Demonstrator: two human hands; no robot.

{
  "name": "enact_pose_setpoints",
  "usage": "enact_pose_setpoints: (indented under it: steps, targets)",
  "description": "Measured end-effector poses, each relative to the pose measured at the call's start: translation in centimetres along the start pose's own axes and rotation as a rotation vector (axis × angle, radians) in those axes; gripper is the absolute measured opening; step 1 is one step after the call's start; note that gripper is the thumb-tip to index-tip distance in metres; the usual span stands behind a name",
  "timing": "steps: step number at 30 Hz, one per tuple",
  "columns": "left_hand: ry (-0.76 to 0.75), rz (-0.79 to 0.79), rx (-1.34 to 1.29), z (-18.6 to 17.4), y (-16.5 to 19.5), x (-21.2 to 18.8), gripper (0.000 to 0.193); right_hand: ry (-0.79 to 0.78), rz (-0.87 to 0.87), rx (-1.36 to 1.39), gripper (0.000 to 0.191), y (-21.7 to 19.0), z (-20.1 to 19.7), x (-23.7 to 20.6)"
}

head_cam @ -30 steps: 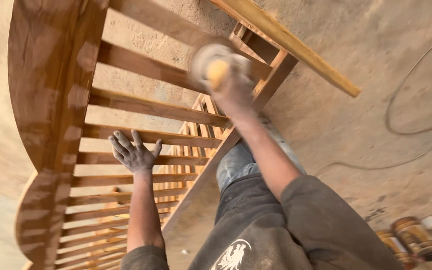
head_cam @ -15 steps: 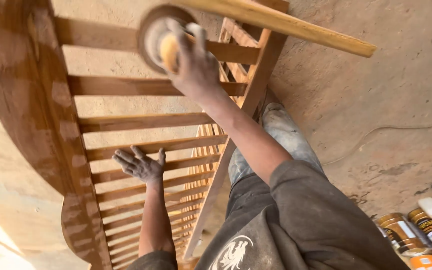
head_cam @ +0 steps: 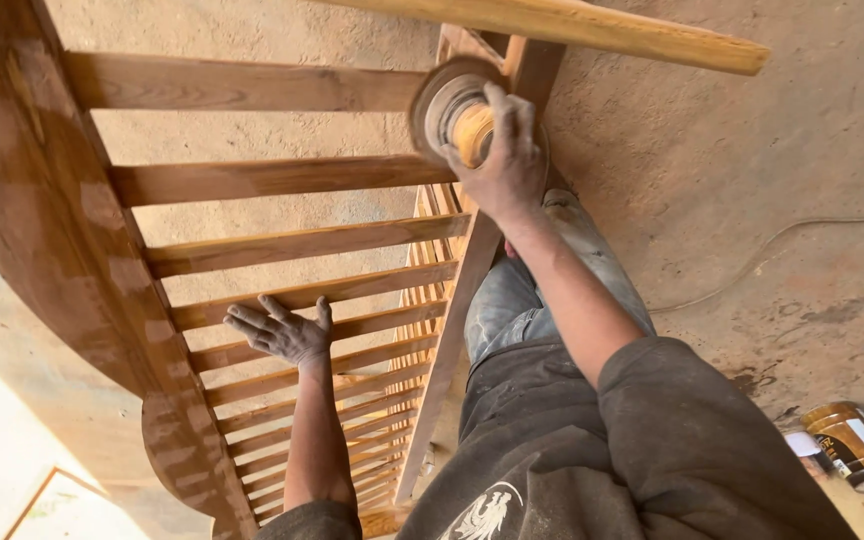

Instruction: The person sands a slatted wooden bench frame with a handheld orbital sander, moving the sander across the rails and slats while steadying the frame with the other hand. They reposition around the bench to sand different sections of the wood.

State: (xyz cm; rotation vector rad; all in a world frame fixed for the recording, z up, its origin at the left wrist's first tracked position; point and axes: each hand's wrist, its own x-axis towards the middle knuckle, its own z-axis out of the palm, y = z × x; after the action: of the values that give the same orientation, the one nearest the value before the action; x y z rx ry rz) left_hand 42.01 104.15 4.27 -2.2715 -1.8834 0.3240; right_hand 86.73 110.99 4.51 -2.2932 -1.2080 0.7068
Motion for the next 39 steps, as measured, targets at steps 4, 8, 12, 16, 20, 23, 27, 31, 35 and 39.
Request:
enact_pose_setpoints:
  steps: [4, 8, 12, 16, 20, 23, 27, 31, 35, 39]
  targets:
    - [0.042, 0.018, -0.027, 0.1, -0.1, -0.1, 0.101, -0.037, -0.020, -0.008, 0.100, 0.0, -1.2, 1.6]
    - [0.025, 0.014, -0.007, 0.0, 0.0, -0.2, 0.100, -0.281, 0.211, 0.109, 0.096, 0.2, -4.1, 5.3]
    - [0.028, 0.004, -0.037, 0.1, -0.1, -0.3, 0.099, -0.300, 0.169, 0.113, 0.094, -0.6, -5.2, 6.7]
    - [0.014, -0.012, -0.057, 0.5, -0.3, -0.5, 0.098, -0.082, 0.112, 0.114, 0.081, -2.5, -4.5, 5.3]
    - [0.027, -0.006, -0.093, 0.6, -0.4, -0.9, 0.099, 0.098, 0.091, 0.114, 0.076, -3.5, -5.3, 4.1]
    - [0.016, 0.008, -0.086, 0.7, -0.5, -1.2, 0.097, 0.053, 0.140, 0.138, 0.065, -3.8, -6.1, 4.7]
    - [0.046, 0.001, -0.119, 1.0, -0.5, -1.2, 0.097, -0.016, 0.121, -0.035, 0.049, -4.9, -5.8, 6.4]
    - [0.044, 0.001, -0.154, 0.9, -0.5, -1.2, 0.098, -0.106, 0.128, -0.161, 0.046, -8.0, -5.8, 7.2]
    - [0.078, -0.008, -0.155, 0.7, -0.5, -0.9, 0.096, -0.181, 0.073, -0.058, 0.041, -12.7, -5.8, 7.8]
    - [0.091, -0.003, -0.148, 0.6, -0.7, -0.6, 0.095, -0.272, -0.128, 0.056, 0.037, -17.7, -4.5, 10.1]
